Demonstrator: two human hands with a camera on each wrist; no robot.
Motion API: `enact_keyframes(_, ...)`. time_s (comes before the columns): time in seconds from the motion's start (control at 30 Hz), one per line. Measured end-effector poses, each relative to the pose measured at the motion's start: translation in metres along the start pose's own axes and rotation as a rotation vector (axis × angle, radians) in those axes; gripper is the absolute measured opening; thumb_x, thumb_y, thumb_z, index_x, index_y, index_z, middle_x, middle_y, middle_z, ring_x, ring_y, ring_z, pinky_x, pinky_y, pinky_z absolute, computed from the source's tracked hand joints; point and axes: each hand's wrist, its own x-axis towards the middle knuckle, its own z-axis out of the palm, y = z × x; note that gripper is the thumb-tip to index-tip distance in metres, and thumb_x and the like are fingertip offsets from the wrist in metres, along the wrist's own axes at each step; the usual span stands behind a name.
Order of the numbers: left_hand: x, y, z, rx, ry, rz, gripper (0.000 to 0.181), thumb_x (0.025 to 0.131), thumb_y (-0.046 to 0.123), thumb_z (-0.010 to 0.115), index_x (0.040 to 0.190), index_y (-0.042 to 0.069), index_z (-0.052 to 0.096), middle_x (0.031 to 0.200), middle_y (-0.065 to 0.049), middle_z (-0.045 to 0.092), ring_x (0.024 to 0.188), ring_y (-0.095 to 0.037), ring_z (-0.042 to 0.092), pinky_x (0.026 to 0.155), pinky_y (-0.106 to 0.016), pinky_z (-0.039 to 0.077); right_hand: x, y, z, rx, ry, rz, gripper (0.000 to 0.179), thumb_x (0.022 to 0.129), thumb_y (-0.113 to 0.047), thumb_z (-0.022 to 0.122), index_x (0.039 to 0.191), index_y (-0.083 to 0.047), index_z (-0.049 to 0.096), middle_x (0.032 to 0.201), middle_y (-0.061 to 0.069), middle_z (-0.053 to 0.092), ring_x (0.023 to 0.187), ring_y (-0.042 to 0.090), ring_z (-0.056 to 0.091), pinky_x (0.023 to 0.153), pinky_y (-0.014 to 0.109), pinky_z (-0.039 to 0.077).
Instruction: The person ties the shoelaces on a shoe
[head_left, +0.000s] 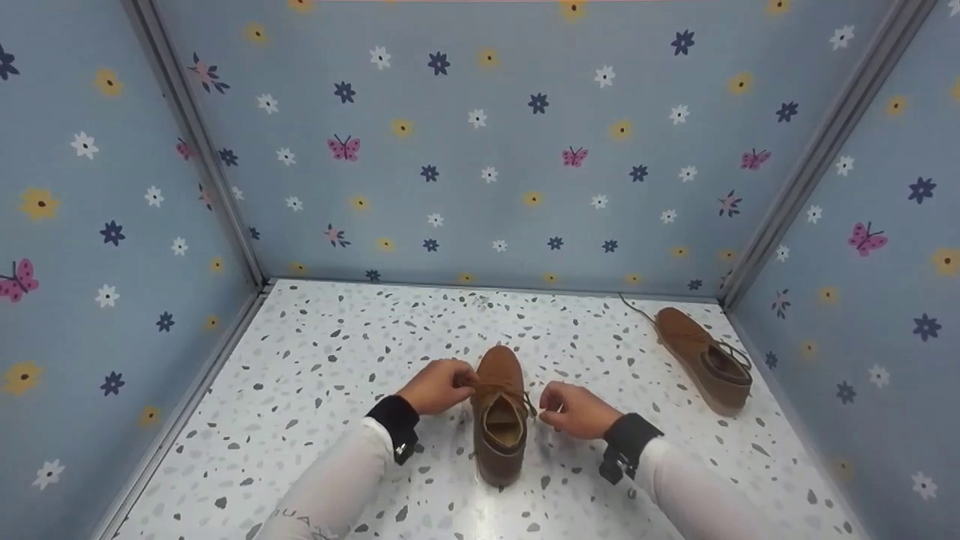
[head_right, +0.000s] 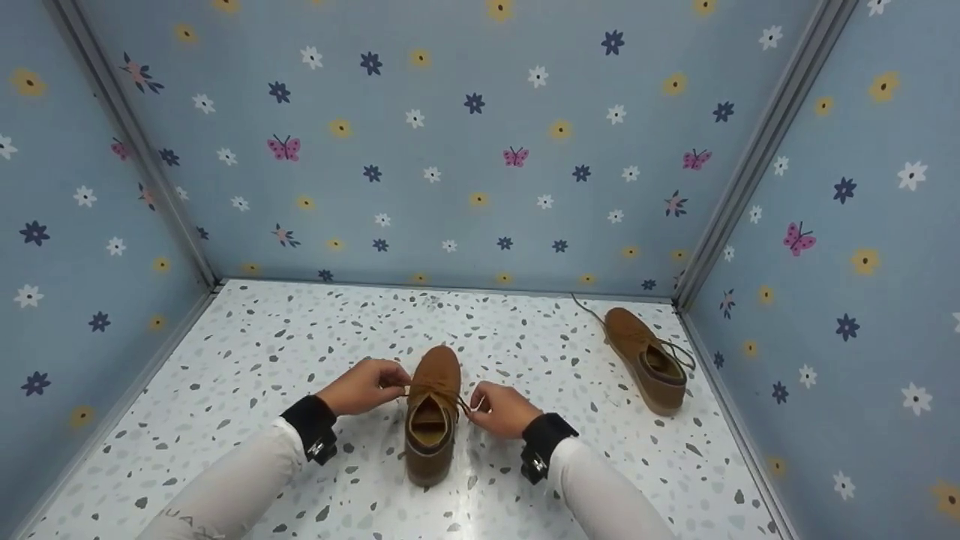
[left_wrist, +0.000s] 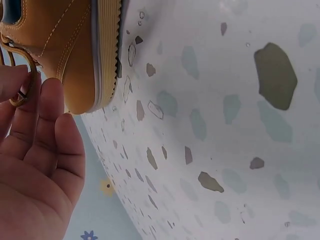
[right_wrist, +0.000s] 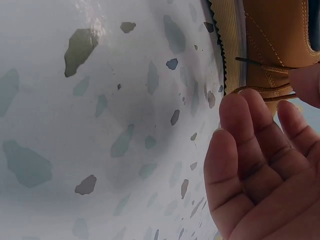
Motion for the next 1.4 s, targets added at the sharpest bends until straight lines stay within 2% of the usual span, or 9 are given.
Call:
enact_keyframes(0.1, -0.002, -0.002, -0.002, -0.041, 0.008, -0.006, 0.007, 0.095, 0.011, 0.074, 0.101, 0.010, 0.078, 0.094, -0.004, 0.079, 0.082, -0.010, 0.070, 0.080, -0.032, 0.058, -0.002, -0.001, 0.000, -0.006, 0.003, -0.022, 0.007, 0.097, -0.018, 0.069, 0.098, -0.013, 0.064, 0.089, -0.002, 0.068, 0.079, 0.007, 0.061, 0.072, 0.028, 0.051)
enact_keyframes(0.33, -0.007, -0.008, -0.004, -0.147, 0.029, -0.044, 0.005, 0.093, 0.015, 0.078, 0.095, 0.010, 0.076, 0.091, -0.005, 0.079, 0.078, -0.008, 0.069, 0.075, -0.028, 0.058, -0.006, -0.002, 0.001, -0.035, 0.002, -0.054, 0.006, 0.096, -0.016, 0.071, 0.095, -0.014, 0.065, 0.090, -0.002, 0.069, 0.080, 0.007, 0.060, 0.072, 0.028, 0.050)
enact_keyframes(0.47, -0.007, -0.012, -0.002, -0.167, 0.028, -0.068, 0.008, 0.091, 0.014, 0.081, 0.091, 0.010, 0.074, 0.088, -0.004, 0.078, 0.076, -0.008, 0.067, 0.073, -0.027, 0.056, -0.007, -0.002, 0.001, -0.042, 0.000, -0.048, 0.006, 0.095, -0.015, 0.071, 0.094, -0.014, 0.066, 0.090, -0.003, 0.070, 0.079, 0.006, 0.060, 0.072, 0.028, 0.051)
enact_keyframes(0.67, -0.010, -0.019, 0.003, -0.171, 0.034, -0.074, 0.017, 0.087, 0.016, 0.084, 0.084, 0.009, 0.069, 0.079, -0.001, 0.073, 0.070, -0.007, 0.062, 0.067, -0.024, 0.050, -0.008, -0.002, 0.001, -0.041, -0.012, -0.036, 0.006, 0.096, -0.016, 0.071, 0.092, -0.016, 0.066, 0.087, -0.005, 0.068, 0.077, 0.005, 0.059, 0.071, 0.027, 0.051)
enact_keyframes(0.83, -0.014, -0.022, 0.009, -0.167, 0.027, -0.065, 0.017, 0.087, 0.015, 0.084, 0.084, 0.008, 0.069, 0.078, -0.003, 0.073, 0.068, -0.006, 0.060, 0.063, -0.023, 0.047, -0.010, -0.001, 0.000, -0.024, -0.021, -0.018, 0.006, 0.096, -0.016, 0.070, 0.092, -0.015, 0.066, 0.086, -0.005, 0.067, 0.076, 0.006, 0.059, 0.070, 0.027, 0.050)
enact_keyframes(0.93, -0.015, -0.017, 0.009, -0.119, 0.028, -0.048, 0.012, 0.089, 0.013, 0.082, 0.087, 0.008, 0.071, 0.081, -0.004, 0.075, 0.070, -0.007, 0.060, 0.066, -0.024, 0.049, -0.011, -0.001, -0.002, -0.026, -0.016, -0.016, 0.006, 0.096, -0.016, 0.070, 0.092, -0.015, 0.066, 0.087, -0.005, 0.067, 0.077, 0.007, 0.059, 0.071, 0.028, 0.050)
enact_keyframes(1.1, -0.015, 0.005, 0.003, 0.057, 0.075, 0.008, 0.007, 0.092, 0.017, 0.079, 0.096, 0.013, 0.074, 0.093, -0.001, 0.075, 0.084, -0.013, 0.068, 0.075, -0.030, 0.056, -0.013, 0.000, -0.005, -0.038, -0.002, -0.024, 0.007, 0.096, -0.017, 0.071, 0.092, -0.015, 0.066, 0.086, -0.004, 0.067, 0.077, 0.006, 0.058, 0.071, 0.027, 0.049)
enact_keyframes(1.27, -0.023, 0.031, 0.006, 0.212, 0.083, 0.148, 0.010, 0.097, 0.024, 0.075, 0.102, 0.016, 0.075, 0.098, 0.001, 0.071, 0.090, -0.016, 0.068, 0.078, -0.028, 0.056, -0.016, 0.001, -0.009, -0.052, 0.009, -0.015, 0.007, 0.098, -0.018, 0.070, 0.092, -0.016, 0.067, 0.086, -0.004, 0.068, 0.077, 0.006, 0.059, 0.068, 0.026, 0.049)
enact_keyframes(1.4, -0.031, 0.048, 0.015, 0.311, 0.025, 0.259, 0.016, 0.097, 0.035, 0.074, 0.100, 0.020, 0.075, 0.099, 0.006, 0.069, 0.087, -0.008, 0.063, 0.079, -0.026, 0.056, -0.016, 0.005, -0.018, -0.107, 0.051, -0.001, 0.008, 0.099, -0.018, 0.069, 0.103, -0.012, 0.071, 0.098, 0.003, 0.073, 0.087, 0.016, 0.067, 0.077, 0.034, 0.055)
